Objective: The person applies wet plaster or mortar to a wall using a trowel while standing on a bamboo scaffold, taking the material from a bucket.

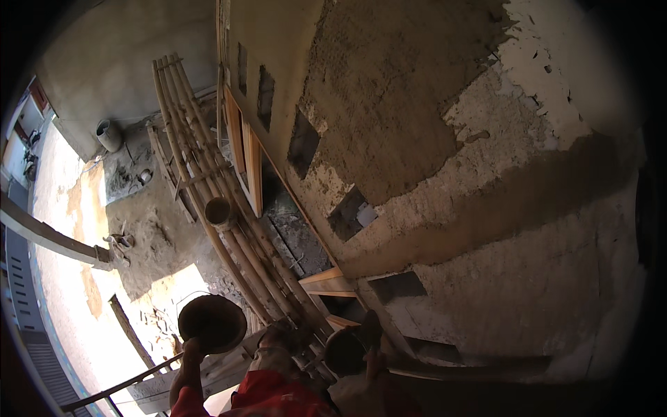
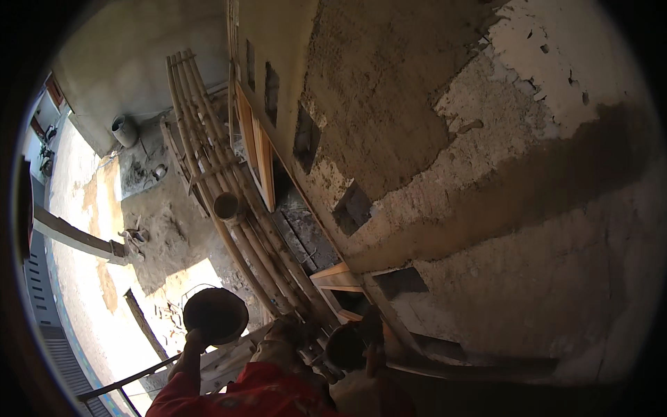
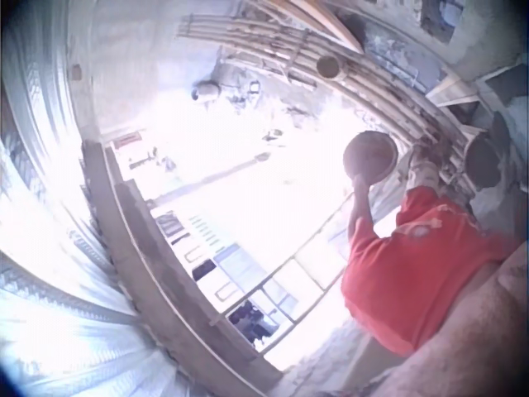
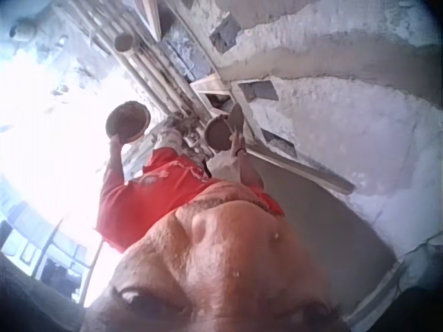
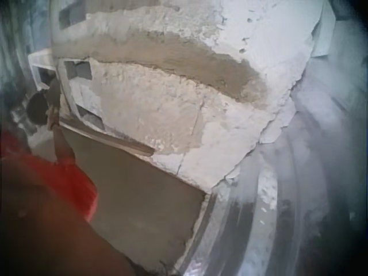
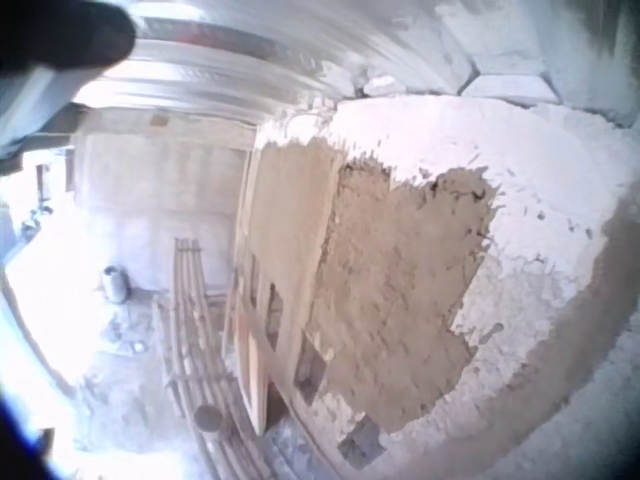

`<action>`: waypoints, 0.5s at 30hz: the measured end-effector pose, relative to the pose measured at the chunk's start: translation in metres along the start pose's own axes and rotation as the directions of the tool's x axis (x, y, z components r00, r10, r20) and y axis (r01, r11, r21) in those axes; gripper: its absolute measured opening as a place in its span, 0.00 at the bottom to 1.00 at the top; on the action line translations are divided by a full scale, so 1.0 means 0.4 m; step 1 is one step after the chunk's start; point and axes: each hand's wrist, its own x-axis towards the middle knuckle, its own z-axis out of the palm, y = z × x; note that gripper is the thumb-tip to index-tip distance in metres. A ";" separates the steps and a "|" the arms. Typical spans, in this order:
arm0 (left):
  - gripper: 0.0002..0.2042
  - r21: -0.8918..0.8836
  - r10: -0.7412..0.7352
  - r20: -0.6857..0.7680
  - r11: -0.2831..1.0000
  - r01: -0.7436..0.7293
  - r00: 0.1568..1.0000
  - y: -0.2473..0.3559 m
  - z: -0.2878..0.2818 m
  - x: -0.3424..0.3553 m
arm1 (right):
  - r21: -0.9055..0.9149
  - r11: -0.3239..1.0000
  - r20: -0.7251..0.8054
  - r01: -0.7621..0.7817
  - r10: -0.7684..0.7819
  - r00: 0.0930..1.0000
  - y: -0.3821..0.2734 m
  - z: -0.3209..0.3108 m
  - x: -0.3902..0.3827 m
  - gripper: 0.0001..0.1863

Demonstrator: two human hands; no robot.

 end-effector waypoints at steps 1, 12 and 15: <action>0.18 0.019 -0.076 0.087 0.997 0.075 0.993 -0.011 -0.008 -0.011 | -0.145 0.983 0.044 0.116 -0.111 0.993 -0.015 -0.006 0.005 0.23; 0.17 -0.056 -0.244 0.162 0.965 0.256 0.956 -0.033 -0.044 -0.027 | -0.333 0.890 0.146 0.311 -0.277 0.950 -0.105 -0.049 0.064 0.23; 0.20 -0.117 -0.393 0.334 0.884 0.452 0.857 -0.090 -0.001 -0.021 | -0.377 0.864 0.212 0.334 -0.271 0.939 -0.165 -0.080 0.072 0.27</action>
